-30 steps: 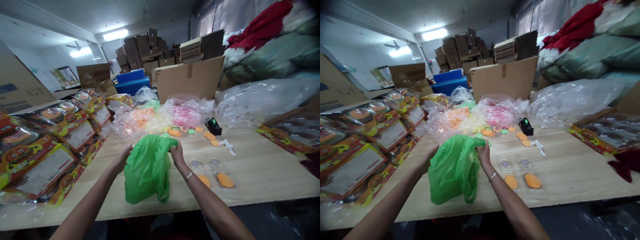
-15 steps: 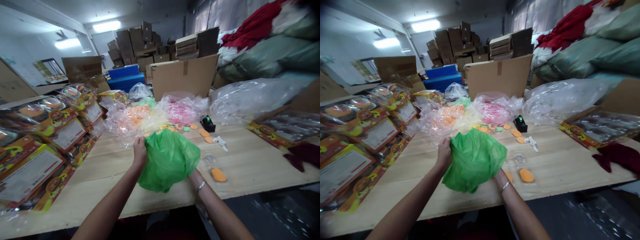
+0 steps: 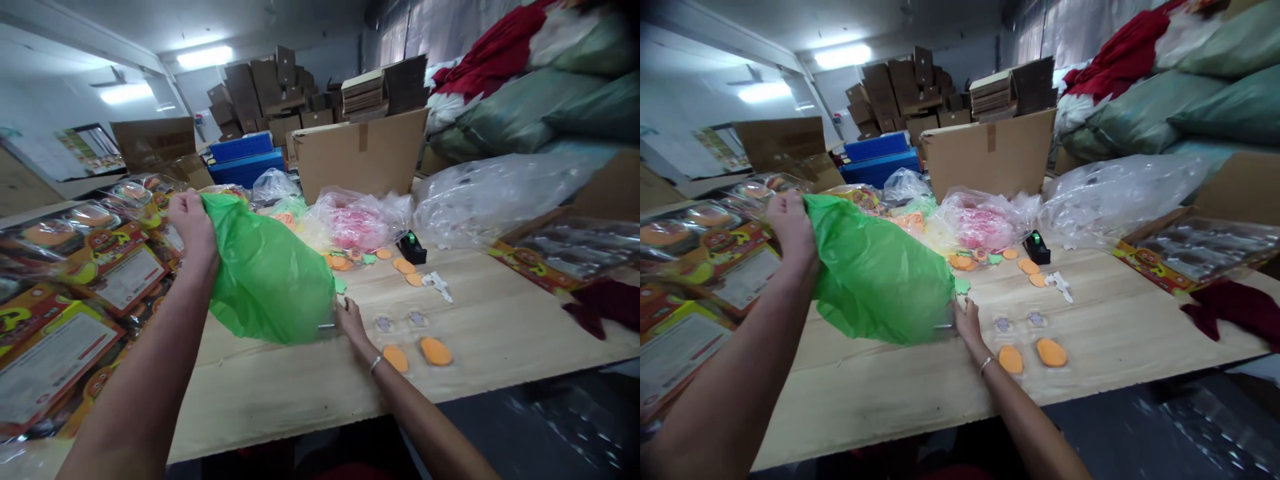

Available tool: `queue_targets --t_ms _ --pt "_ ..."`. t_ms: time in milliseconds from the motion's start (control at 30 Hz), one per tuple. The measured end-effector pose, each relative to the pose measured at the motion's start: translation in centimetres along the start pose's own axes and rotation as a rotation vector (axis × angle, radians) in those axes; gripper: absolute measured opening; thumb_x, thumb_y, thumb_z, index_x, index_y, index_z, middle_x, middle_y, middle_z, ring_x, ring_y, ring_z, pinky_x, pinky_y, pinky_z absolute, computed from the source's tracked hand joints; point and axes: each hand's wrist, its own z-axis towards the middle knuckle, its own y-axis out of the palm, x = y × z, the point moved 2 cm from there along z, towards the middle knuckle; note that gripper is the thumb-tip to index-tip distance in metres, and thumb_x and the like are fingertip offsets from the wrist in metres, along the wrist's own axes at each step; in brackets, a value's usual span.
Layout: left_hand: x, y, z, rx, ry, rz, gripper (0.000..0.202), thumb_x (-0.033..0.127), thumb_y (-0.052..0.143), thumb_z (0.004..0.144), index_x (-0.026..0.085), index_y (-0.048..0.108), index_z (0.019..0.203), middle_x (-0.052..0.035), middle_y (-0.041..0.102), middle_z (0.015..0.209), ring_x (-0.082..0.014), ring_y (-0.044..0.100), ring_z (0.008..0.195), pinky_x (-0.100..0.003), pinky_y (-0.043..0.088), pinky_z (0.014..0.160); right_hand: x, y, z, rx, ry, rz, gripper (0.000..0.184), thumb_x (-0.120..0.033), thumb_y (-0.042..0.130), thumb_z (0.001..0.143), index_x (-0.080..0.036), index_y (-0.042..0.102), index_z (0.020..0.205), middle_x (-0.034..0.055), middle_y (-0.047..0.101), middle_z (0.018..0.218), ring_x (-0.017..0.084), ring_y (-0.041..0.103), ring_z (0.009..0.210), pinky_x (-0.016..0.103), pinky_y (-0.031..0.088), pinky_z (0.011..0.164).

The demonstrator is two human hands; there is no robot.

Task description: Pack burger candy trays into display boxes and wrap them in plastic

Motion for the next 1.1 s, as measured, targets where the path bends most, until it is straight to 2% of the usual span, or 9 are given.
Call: queue_targets --t_ms 100,233,333,500,600,700,900,1000,1100 --pt "0.3 0.4 1.0 -0.107 0.142 0.104 0.031 0.013 0.046 0.095 0.019 0.038 0.066 0.0071 0.035 0.065 -0.0079 0.038 0.068 -0.027 0.030 0.069 -1.7 -0.2 -1.6 -0.002 -0.190 -0.101 0.056 -0.048 0.043 0.093 -0.012 0.047 0.137 0.0199 0.048 0.142 0.027 0.040 0.136 0.049 0.031 0.113" --pt "1.4 1.6 1.0 -0.224 0.291 0.177 0.030 0.013 0.053 0.091 0.020 0.040 0.065 0.0069 0.036 0.062 -0.0094 0.034 0.061 -0.027 0.029 0.063 -3.8 1.4 -3.9 -0.336 -0.492 -0.396 0.070 -0.048 0.057 0.090 -0.014 0.038 0.147 0.0196 0.040 0.150 0.032 0.034 0.141 0.052 0.029 0.115" --pt "2.7 2.2 1.6 -0.216 0.452 0.229 0.028 0.017 0.054 0.092 0.020 0.042 0.067 0.0063 0.037 0.064 -0.0093 0.036 0.062 -0.026 0.031 0.063 -4.3 2.5 -4.1 -0.436 -0.534 -0.575 0.071 -0.045 0.063 0.086 -0.011 0.042 0.145 0.0222 0.043 0.148 0.037 0.038 0.137 0.057 0.030 0.113" --pt "1.1 2.1 3.8 -0.446 0.477 0.459 0.027 0.033 0.053 0.094 0.018 0.050 0.072 0.0048 0.047 0.067 -0.0094 0.045 0.066 -0.025 0.034 0.067 -4.2 2.4 -3.6 -0.384 -0.530 -0.629 0.062 -0.039 0.061 0.088 -0.010 0.046 0.141 0.0233 0.045 0.144 0.037 0.039 0.135 0.057 0.033 0.111" --pt "-0.1 -0.2 6.5 -0.272 0.396 0.459 0.029 0.039 0.054 0.093 0.018 0.050 0.073 0.0034 0.051 0.069 -0.0120 0.054 0.079 -0.027 0.037 0.073 -3.9 1.6 -3.8 -0.318 -0.515 -0.611 0.062 -0.037 0.058 0.089 -0.009 0.043 0.142 0.0241 0.042 0.146 0.037 0.037 0.137 0.057 0.032 0.112" --pt "0.4 -3.0 9.6 -0.078 0.371 0.446 0.030 0.039 0.052 0.094 0.019 0.046 0.073 0.0045 0.050 0.071 -0.0134 0.055 0.095 -0.031 0.037 0.083 -3.5 1.0 -3.9 -0.295 -0.502 -0.619 0.060 -0.036 0.056 0.090 -0.009 0.044 0.142 0.0240 0.042 0.146 0.037 0.038 0.137 0.057 0.033 0.112" --pt "1.7 -4.8 12.9 -0.097 0.399 0.502 0.039 0.030 0.055 0.093 0.017 0.035 0.063 0.0039 0.038 0.060 -0.0198 0.056 0.105 -0.036 0.021 0.070 -3.1 1.4 -4.0 -0.262 -0.503 -0.596 0.054 -0.034 0.057 0.088 -0.012 0.049 0.137 0.0224 0.046 0.142 0.036 0.041 0.134 0.057 0.035 0.110" --pt "0.5 -4.1 12.1 -0.154 0.371 0.480 0.037 0.027 0.054 0.092 0.017 0.036 0.061 0.0038 0.039 0.058 -0.0180 0.057 0.100 -0.036 0.019 0.068 -3.6 1.9 -4.3 -0.255 -0.522 -0.529 0.050 -0.033 0.055 0.090 -0.015 0.050 0.136 0.0209 0.048 0.140 0.035 0.042 0.133 0.059 0.035 0.110" --pt "-0.4 -3.8 9.0 -0.195 0.301 0.483 0.026 0.024 0.057 0.088 0.017 0.047 0.065 0.0076 0.041 0.060 -0.0089 0.052 0.078 -0.030 0.026 0.068 -5.4 1.8 -5.0 -0.260 -0.519 -0.383 0.049 -0.034 0.053 0.091 -0.017 0.048 0.137 0.0187 0.049 0.140 0.034 0.043 0.132 0.058 0.036 0.110"
